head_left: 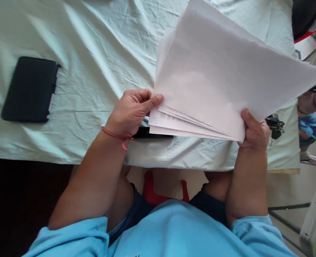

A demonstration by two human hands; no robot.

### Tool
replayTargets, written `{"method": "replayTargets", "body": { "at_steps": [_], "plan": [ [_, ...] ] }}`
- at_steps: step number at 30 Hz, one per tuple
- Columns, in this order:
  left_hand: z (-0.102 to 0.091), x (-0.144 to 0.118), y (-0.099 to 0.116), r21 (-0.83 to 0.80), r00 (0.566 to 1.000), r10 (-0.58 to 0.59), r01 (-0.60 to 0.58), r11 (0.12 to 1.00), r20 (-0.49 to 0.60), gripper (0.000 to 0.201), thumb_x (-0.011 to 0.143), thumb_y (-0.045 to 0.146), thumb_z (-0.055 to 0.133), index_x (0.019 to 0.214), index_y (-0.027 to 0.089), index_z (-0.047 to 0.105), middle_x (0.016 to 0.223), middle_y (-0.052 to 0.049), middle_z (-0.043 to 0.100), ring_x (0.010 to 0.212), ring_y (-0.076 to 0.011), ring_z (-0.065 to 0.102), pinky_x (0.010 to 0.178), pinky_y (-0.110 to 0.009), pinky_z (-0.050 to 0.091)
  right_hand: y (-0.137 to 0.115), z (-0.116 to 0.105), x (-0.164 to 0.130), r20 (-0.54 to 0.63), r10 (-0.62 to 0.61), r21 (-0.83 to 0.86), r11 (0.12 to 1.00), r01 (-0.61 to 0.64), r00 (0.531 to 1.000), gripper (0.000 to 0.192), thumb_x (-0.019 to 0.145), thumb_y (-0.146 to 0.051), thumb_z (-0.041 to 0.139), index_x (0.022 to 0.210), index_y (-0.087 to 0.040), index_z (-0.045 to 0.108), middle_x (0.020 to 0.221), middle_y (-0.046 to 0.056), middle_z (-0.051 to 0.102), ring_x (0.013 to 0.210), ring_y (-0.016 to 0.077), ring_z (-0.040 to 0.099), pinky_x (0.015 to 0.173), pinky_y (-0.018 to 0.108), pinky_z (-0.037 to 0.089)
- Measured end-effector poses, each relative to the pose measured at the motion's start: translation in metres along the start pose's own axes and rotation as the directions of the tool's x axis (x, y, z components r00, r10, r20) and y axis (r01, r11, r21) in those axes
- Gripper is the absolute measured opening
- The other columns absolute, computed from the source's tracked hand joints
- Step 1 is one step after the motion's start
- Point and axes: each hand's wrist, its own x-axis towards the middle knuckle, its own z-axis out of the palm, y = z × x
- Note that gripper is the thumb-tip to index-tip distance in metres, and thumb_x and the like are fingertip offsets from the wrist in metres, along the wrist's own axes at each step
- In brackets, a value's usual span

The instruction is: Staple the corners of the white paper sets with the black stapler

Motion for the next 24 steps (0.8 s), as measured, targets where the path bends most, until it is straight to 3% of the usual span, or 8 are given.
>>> {"method": "replayTargets", "body": {
  "at_steps": [5,8,12,18,21,24],
  "plan": [
    [0.002,-0.001,0.0,-0.048,0.999,0.017,-0.016,0.999,0.028,0.054,0.088,0.065,0.099,0.071,0.022,0.071,0.066,-0.001,0.066,0.061,-0.0153,0.063,0.054,-0.026,0.056,-0.002,0.001,-0.002,0.001,-0.011,0.005,1.0,0.011,1.0,0.055,0.064,-0.035,0.112,0.108,-0.017,0.085,0.123,0.007,0.089,0.123,0.025,0.084,0.12,0.045,0.07],
    [0.004,-0.001,0.001,-0.069,0.999,0.044,-0.042,0.997,0.03,0.06,0.085,0.072,0.099,0.068,0.023,0.069,0.062,0.001,0.059,0.058,-0.0139,0.06,0.054,-0.027,0.056,-0.003,0.003,-0.003,0.006,-0.029,0.002,1.0,0.029,1.0,0.053,0.064,-0.037,0.111,0.106,-0.018,0.085,0.121,0.006,0.089,0.119,0.0242,0.085,0.122,0.047,0.069],
    [0.001,0.004,-0.002,0.027,0.989,0.14,-0.139,0.99,-0.045,0.061,0.096,0.065,0.094,0.063,0.023,0.064,0.059,0.003,0.051,0.058,-0.0124,0.055,0.054,-0.025,0.049,-0.004,0.006,-0.003,-0.033,-0.089,-0.005,0.996,0.088,0.996,0.05,0.062,-0.04,0.111,0.099,-0.019,0.085,0.119,0.004,0.089,0.12,0.025,0.084,0.127,0.051,0.066],
    [0.002,0.018,-0.002,0.054,0.944,0.31,-0.306,0.95,-0.11,0.034,0.094,0.044,0.098,0.083,0.023,0.073,0.085,0.0,0.073,0.093,-0.0204,0.076,0.086,-0.032,0.063,0.002,0.007,0.001,-0.002,-0.19,0.035,0.981,0.19,0.982,0.05,0.059,-0.042,0.108,0.098,-0.023,0.083,0.123,0.004,0.088,0.137,0.0319,0.079,0.133,0.063,0.06],
    [0.004,0.022,0.001,0.053,0.931,0.351,-0.347,0.936,-0.099,0.031,0.094,0.039,0.096,0.088,0.024,0.07,0.084,0.0,0.071,0.104,-0.0226,0.076,0.099,-0.036,0.063,0.005,0.005,0.003,-0.007,-0.183,0.054,0.982,0.183,0.983,0.053,0.053,-0.036,0.107,0.096,-0.023,0.08,0.129,0.005,0.086,0.143,0.0341,0.076,0.136,0.066,0.055],
    [0.002,0.024,0.001,0.046,0.917,0.393,-0.391,0.919,-0.067,0.032,0.093,0.041,0.097,0.09,0.025,0.069,0.086,0.0,0.071,0.107,-0.0228,0.074,0.102,-0.038,0.061,0.004,0.001,0.004,-0.015,-0.169,0.046,0.984,0.17,0.985,0.053,0.049,-0.031,0.106,0.093,-0.024,0.077,0.133,0.005,0.084,0.142,0.0349,0.075,0.136,0.068,0.054]
  ]
}}
